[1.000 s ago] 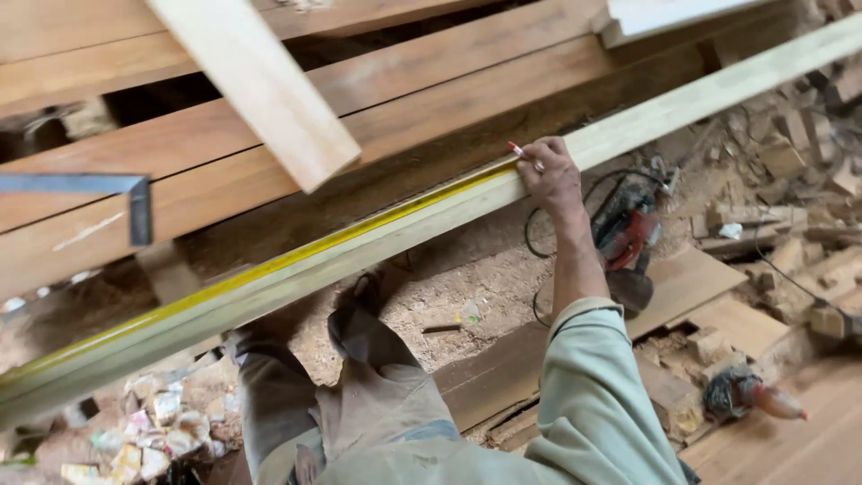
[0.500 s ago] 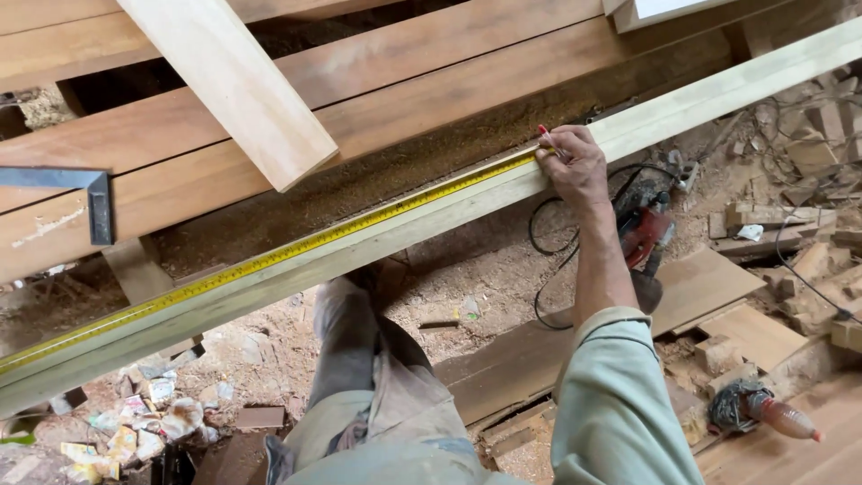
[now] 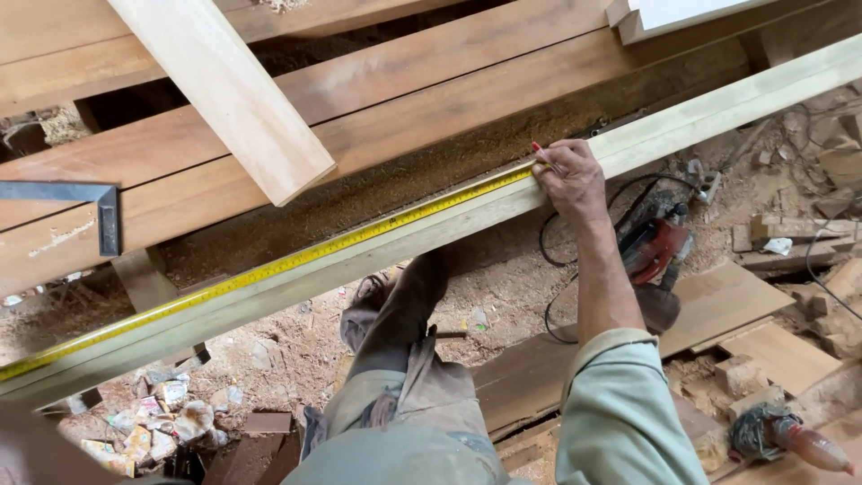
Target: Measuring wooden boards with a tape measure and marking them with a pencil and square for cutting.
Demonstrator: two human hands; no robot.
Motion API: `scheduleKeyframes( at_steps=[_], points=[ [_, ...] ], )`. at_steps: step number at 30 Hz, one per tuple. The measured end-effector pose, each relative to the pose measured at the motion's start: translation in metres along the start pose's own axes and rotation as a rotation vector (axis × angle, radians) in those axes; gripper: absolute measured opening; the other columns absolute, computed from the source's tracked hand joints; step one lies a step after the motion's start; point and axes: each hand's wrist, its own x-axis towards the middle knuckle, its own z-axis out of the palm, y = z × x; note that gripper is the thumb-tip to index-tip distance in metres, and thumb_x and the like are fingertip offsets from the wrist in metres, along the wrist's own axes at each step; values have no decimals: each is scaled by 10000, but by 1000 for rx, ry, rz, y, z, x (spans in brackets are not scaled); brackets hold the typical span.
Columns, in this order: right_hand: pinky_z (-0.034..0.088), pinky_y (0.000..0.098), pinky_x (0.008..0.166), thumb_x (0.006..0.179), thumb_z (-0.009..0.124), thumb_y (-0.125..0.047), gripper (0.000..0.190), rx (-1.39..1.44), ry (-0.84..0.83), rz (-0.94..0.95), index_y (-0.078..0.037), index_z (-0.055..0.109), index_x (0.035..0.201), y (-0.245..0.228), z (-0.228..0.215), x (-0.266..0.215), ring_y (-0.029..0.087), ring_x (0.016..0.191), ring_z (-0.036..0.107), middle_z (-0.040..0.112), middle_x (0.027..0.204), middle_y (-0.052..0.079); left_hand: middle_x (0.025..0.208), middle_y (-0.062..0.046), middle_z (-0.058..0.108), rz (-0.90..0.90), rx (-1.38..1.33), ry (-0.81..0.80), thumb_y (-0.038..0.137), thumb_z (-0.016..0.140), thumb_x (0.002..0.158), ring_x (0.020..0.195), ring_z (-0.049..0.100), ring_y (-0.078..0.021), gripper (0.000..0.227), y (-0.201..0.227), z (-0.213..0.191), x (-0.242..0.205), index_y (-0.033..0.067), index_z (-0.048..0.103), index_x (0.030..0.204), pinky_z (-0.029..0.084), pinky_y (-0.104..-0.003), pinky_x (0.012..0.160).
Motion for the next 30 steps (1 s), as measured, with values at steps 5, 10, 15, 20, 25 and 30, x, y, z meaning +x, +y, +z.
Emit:
scheduleKeyframes(
  at_steps=[5,10,15,20,25,30],
  points=[
    [666,314,766,998,734,-148,71,-35,-134,21,-102,732,1052,-18,-7,-1,171,931,632,566,1177,82,1355,-211,581,1021,135,541,761,295,1034,1205,612,-409,817,99,-32,-303,75,454,1450,494,-642,982],
    [596,451,843,848,829,-170,224,-13,-23,-64,-188,798,1069,10,0,-2,364,1030,704,663,1138,111,1296,-170,616,1385,-404,-169,408,620,933,1275,559,-439,504,150,14,-537,73,642,1308,400,-608,1116],
    [600,425,836,851,824,-115,237,6,-41,-128,-147,794,1084,18,4,0,362,1037,698,650,1120,129,1179,-1,648,1495,-378,-543,434,766,890,1212,574,-251,370,200,55,-686,206,723,1178,246,-583,1170],
    [612,404,804,860,805,-121,206,52,-30,-17,-162,793,1061,11,2,-1,335,1032,700,628,1131,107,871,44,685,1484,-325,-526,467,608,969,851,684,-164,207,209,102,-742,278,687,1004,313,-565,1088],
    [619,406,786,851,805,-137,197,37,-37,9,-176,781,1043,8,3,2,320,1022,706,630,1132,72,858,25,664,1526,-295,-521,437,595,993,818,680,-163,190,214,92,-748,267,668,952,326,-533,1079],
    [623,393,819,853,814,-203,169,-10,-56,49,-226,772,1015,9,0,3,273,1029,713,636,1149,3,892,26,660,1530,-305,-567,423,652,964,851,677,-161,165,218,83,-746,259,656,967,320,-510,1077]
  ],
)
